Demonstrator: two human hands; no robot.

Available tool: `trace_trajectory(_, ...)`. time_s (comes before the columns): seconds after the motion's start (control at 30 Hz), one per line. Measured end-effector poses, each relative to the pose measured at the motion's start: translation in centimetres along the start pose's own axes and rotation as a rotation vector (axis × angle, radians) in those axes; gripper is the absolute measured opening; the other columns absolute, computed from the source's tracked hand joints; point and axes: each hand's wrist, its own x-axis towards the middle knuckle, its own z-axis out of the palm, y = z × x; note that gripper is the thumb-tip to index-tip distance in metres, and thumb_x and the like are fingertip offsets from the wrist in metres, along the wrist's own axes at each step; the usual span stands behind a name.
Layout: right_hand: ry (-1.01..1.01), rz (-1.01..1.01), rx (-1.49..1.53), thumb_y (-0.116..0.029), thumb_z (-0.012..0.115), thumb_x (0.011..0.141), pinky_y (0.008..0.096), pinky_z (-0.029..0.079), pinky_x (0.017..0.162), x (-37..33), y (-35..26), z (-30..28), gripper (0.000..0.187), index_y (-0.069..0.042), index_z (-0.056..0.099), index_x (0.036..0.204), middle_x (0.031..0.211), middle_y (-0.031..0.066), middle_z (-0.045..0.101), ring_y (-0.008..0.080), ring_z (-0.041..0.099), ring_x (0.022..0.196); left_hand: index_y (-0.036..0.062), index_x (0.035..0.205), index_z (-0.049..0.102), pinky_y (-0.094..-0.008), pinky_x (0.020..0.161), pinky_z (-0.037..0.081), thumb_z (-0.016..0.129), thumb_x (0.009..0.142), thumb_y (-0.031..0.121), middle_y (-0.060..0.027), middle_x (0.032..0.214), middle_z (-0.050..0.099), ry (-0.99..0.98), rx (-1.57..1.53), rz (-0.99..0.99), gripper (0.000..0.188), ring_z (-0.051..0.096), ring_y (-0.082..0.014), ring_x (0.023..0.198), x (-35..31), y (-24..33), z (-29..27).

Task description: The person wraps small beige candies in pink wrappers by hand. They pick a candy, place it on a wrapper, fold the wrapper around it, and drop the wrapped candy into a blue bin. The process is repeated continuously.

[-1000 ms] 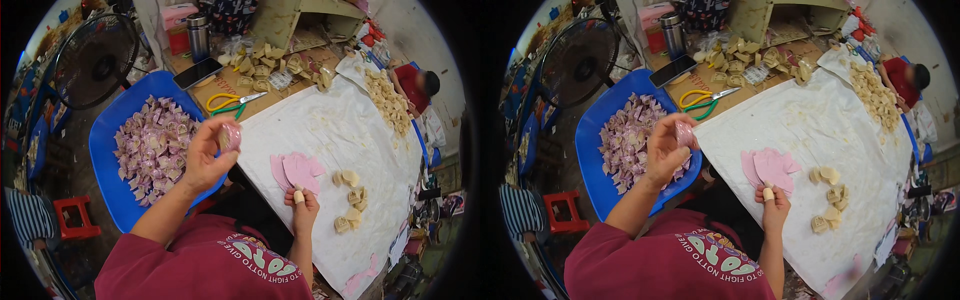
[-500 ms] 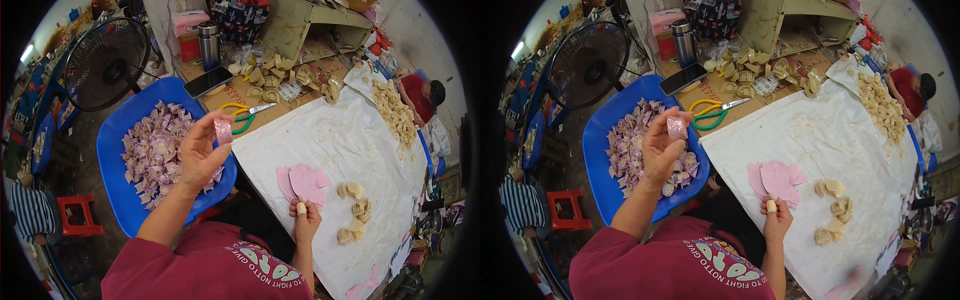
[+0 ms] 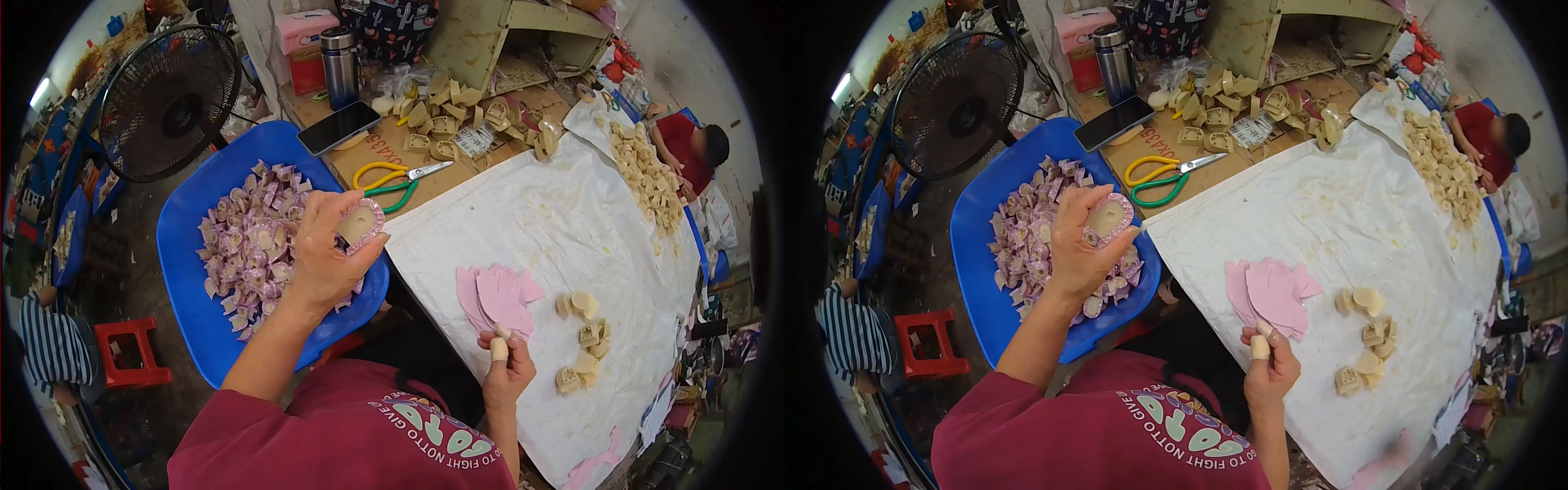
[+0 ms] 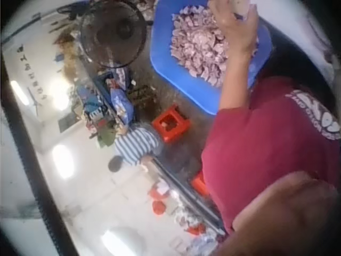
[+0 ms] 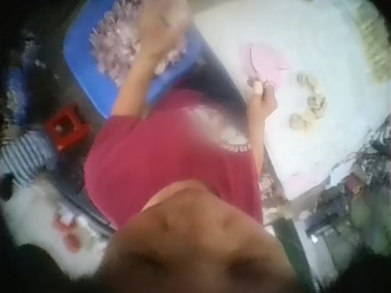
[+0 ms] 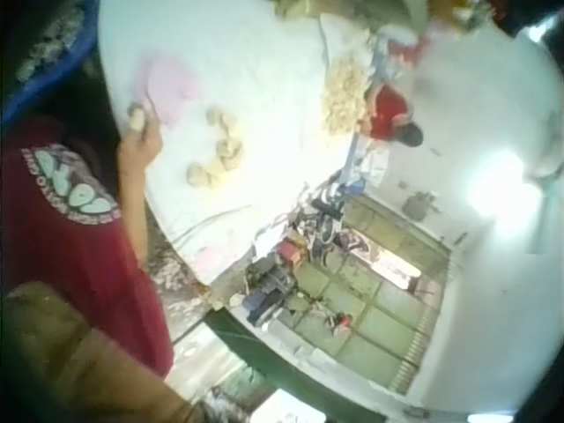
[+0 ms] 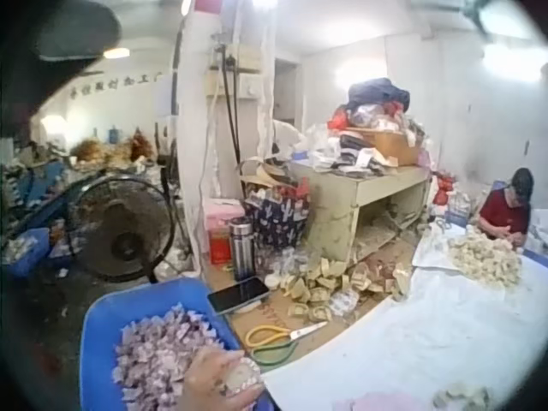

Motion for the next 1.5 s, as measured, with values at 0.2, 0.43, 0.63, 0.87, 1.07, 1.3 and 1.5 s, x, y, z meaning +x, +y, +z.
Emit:
trace_trajectory(0.2,0.048,-0.058,-0.202,0.001,0.056,0.090,0.0290,0.053,0.078,0.9,0.6,-2.3,0.020,0.004,0.063,0.109,0.093,0.0125,0.069,0.0170,0.066,0.084,0.0030,0.114,0.059,-0.0378,0.091,0.044,0.081,0.067,0.015,-0.0130,0.107,0.058,-0.020,0.359,-0.099,0.053,0.056,-0.0315,0.103,-1.9,-6.6,-4.0)
trace_trajectory(0.43,0.066,-0.104,-0.511,-0.003,0.067,0.082,0.0330,0.051,0.075,4.3,-1.0,-2.9,0.022,0.001,0.064,0.103,0.091,0.0121,0.067,0.0229,0.065,0.083,0.0099,0.142,0.040,-0.0525,0.108,0.025,0.082,0.068,0.030,-0.0225,0.148,0.030,-0.035,0.725,-0.142,0.088,0.032,-0.0400,0.135,-2.6,-7.0,-2.8)
trace_trajectory(0.63,-0.088,-0.163,-0.970,-0.007,0.070,0.073,0.0411,0.042,0.076,6.1,1.1,-0.8,0.019,-0.005,0.065,0.091,0.085,0.0096,0.060,0.0284,0.056,0.087,0.0097,0.137,0.047,-0.0571,0.110,0.017,0.081,0.069,0.025,-0.0166,0.146,0.034,-0.216,0.150,0.170,0.077,0.032,-0.0367,0.136,-1.7,1.2,7.9)
trace_trajectory(0.87,-0.049,0.071,-0.443,-0.010,0.071,0.079,0.0332,0.044,0.068,6.5,2.5,-3.0,0.010,-0.004,0.064,0.084,0.080,0.0059,0.060,0.0190,0.054,0.076,0.0068,0.122,0.058,-0.0546,0.111,0.019,0.077,0.073,0.014,-0.0124,0.125,0.055,-0.485,-0.209,0.354,0.054,0.050,-0.0332,0.122,-3.7,4.4,12.1)
trace_trajectory(1.07,0.230,0.109,0.063,-0.005,0.064,0.087,0.0230,0.044,0.066,6.0,0.8,-6.4,0.004,-0.001,0.064,0.089,0.081,-0.0015,0.060,0.0053,0.052,0.073,0.0044,0.134,0.047,-0.0598,0.106,0.025,0.078,0.073,0.028,-0.0174,0.129,0.053,-0.796,-0.319,0.328,0.072,0.047,-0.0380,0.122,-5.1,4.6,17.0)
trace_trajectory(1.3,0.371,-0.446,-0.573,0.000,0.063,0.073,0.0415,0.045,0.081,3.5,-2.3,-7.3,0.021,-0.006,0.062,0.093,0.096,0.0108,0.062,0.0312,0.058,0.092,-0.0010,0.135,0.048,-0.0510,0.103,0.036,0.071,0.084,0.033,-0.0185,0.131,0.055,-0.924,-0.596,0.017,0.066,0.051,-0.0335,0.124,-3.8,11.0,16.3)
trace_trajectory(1.5,0.352,-0.446,-0.775,0.001,0.063,0.064,0.0419,0.042,0.087,0.9,-0.6,-11.6,0.032,-0.003,0.061,0.096,0.102,0.0104,0.061,0.0309,0.056,0.099,-0.0046,0.122,0.058,-0.0333,0.084,0.057,0.055,0.097,0.022,-0.0160,0.117,0.063,-1.079,-1.171,-0.806,0.037,0.064,-0.0246,0.105,-2.6,10.9,16.7)
